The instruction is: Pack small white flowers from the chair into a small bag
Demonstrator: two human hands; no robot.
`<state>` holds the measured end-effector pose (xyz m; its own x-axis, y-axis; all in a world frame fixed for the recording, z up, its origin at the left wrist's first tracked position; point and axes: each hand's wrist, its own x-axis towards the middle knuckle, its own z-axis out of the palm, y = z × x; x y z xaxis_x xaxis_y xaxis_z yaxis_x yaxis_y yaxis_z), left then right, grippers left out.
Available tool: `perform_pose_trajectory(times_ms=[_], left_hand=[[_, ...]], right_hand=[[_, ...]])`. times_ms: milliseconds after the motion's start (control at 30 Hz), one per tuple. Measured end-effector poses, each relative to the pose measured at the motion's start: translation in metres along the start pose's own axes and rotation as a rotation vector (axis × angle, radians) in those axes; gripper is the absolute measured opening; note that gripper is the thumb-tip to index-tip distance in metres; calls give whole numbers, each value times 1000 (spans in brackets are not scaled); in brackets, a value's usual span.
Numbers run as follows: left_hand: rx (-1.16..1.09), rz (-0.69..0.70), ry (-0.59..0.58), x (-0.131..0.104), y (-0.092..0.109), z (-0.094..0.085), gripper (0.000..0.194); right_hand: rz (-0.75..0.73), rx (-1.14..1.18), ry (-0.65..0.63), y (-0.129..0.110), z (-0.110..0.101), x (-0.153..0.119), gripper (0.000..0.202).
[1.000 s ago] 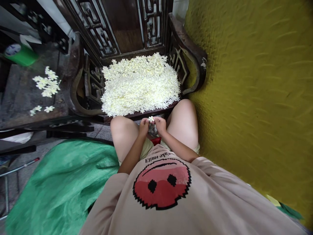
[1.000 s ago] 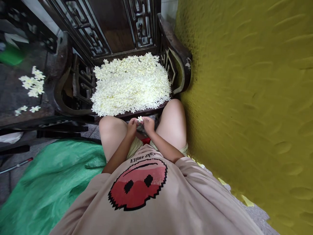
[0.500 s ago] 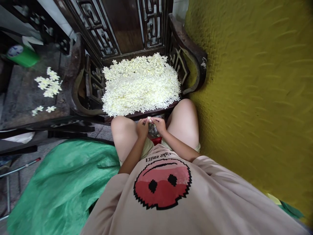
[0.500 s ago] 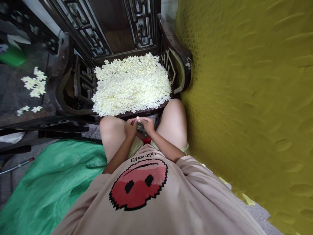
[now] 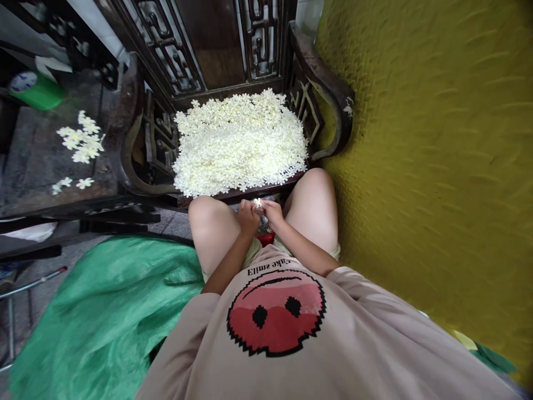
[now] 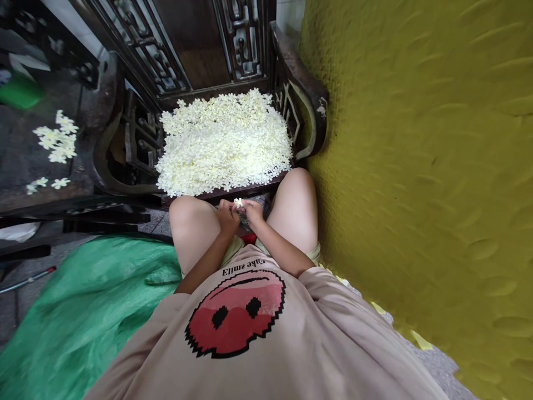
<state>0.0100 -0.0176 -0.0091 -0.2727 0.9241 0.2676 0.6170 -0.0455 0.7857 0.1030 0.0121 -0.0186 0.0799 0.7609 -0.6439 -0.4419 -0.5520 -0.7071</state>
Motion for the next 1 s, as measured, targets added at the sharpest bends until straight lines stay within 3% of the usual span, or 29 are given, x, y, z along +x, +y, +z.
perform_pose_trajectory(times_ms=[100,133,267,333,400,500,733,1000], left_hand=[[-111,-61,151,1,-2,-8,19],[-158,-114,178,3,-5,-10,19],[-481,-536,64,12,-19,-11,21],[-646,-708,-10,16,-23,-7,24],[-735,-777,-55,18,-25,-3,27],[-731,-790,-99,18,-25,0,31],[-506,-700,-128,15,-23,1,27],[-133,-560,-96,13,-19,-1,22]], right_hand=[[69,65,236,-8,-6,7,14],[50,65,256,-11,-7,8,14],[-74,-42,-5,-12,-4,1,11],[9,-63,-119,-9,-1,-5,9],[138,-37,-180,-8,0,-8,7],[222,7,-234,-12,-1,-8,7],[194,44,-297,-13,-1,-5,8],[253,77,-243,-12,-2,-3,11]])
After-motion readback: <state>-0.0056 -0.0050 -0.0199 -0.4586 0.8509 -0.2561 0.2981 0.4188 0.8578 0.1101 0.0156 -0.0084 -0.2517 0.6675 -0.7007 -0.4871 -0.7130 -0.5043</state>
